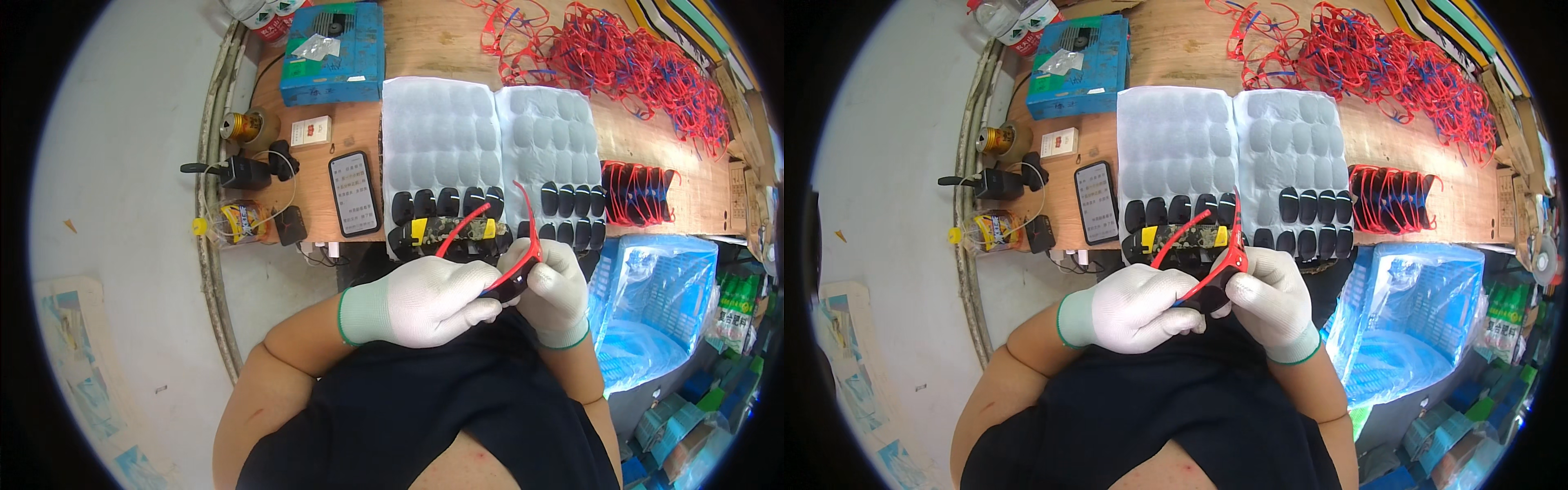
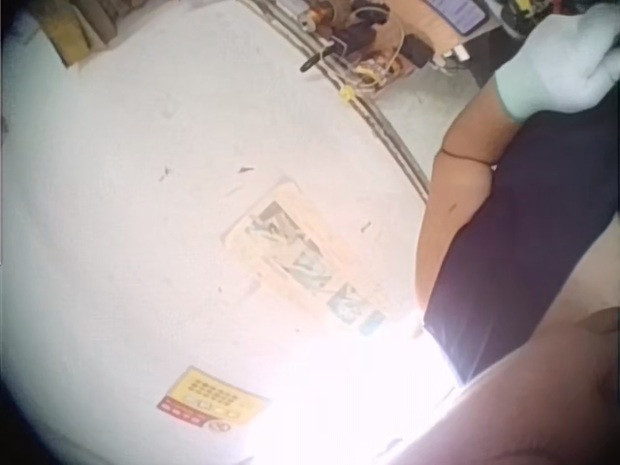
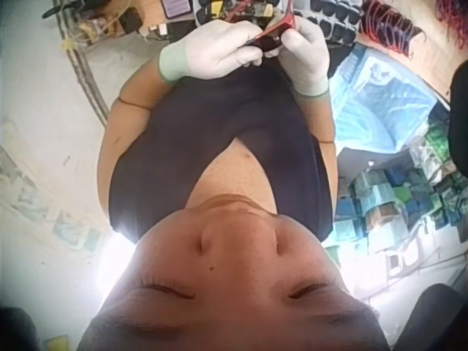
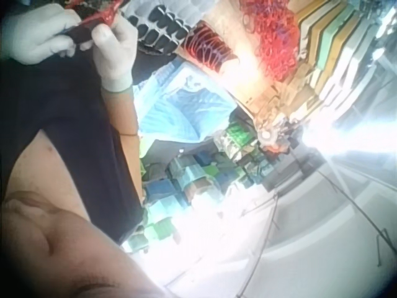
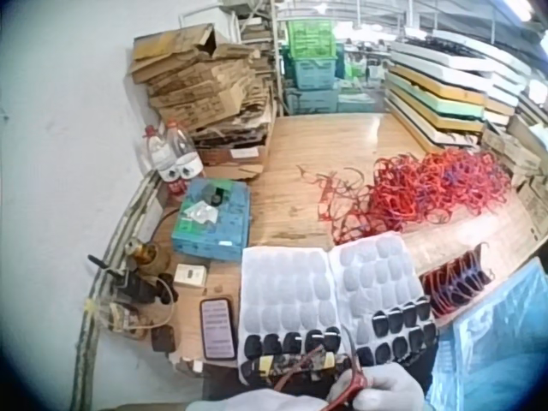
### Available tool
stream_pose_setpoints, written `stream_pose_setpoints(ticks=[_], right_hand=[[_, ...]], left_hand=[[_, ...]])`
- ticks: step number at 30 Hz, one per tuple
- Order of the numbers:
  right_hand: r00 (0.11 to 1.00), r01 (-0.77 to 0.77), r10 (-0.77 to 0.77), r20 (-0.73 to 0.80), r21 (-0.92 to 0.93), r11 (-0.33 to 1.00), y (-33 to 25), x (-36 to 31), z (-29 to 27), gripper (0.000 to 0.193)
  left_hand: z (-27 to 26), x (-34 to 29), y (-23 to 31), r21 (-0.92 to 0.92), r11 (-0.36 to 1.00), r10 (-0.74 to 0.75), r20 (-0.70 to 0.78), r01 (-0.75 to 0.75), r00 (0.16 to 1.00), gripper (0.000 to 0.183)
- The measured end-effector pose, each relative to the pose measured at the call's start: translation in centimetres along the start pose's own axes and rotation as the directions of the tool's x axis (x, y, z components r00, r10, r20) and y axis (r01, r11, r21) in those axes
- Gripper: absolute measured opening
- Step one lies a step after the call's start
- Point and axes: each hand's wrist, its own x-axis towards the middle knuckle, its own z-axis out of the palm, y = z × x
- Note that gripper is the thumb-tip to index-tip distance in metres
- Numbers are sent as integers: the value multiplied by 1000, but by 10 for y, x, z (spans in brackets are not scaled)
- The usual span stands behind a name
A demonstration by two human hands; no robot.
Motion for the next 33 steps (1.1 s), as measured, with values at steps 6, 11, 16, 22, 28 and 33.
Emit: stream_pose_setpoints(ticks=[6, 11, 16, 22, 28, 33], right_hand=[[990, -38, 32, -140, -42, 998, -4, 0, 15, 29], [988, -62, 53, -142, -60, 996, -5, -2, 14, 26], [992, 24, -37, -124, -106, 994, -11, -11, 22, 24], [974, 25, -125, -187, -461, 887, -27, -16, 37, 14], [965, 186, -260, -37, -602, 776, -19, -20, 24, 17], [988, 145, -146, 47, -602, 785, -31, -17, 28, 14]], left_hand=[[0, 0, 1, 163, 982, 118, -163, -91, 980, 13], [4, 6, 3, 287, 934, 284, -242, -212, 928, 9], [-7, 4, 17, 164, 986, 14, -99, 3, 995, 13], [5, 15, 11, 163, 984, 103, -184, -73, 977, 41], [8, 18, 26, 237, 956, 218, -178, -173, 960, 38], [23, 11, 24, 315, 928, 277, -233, -197, 932, 38]])
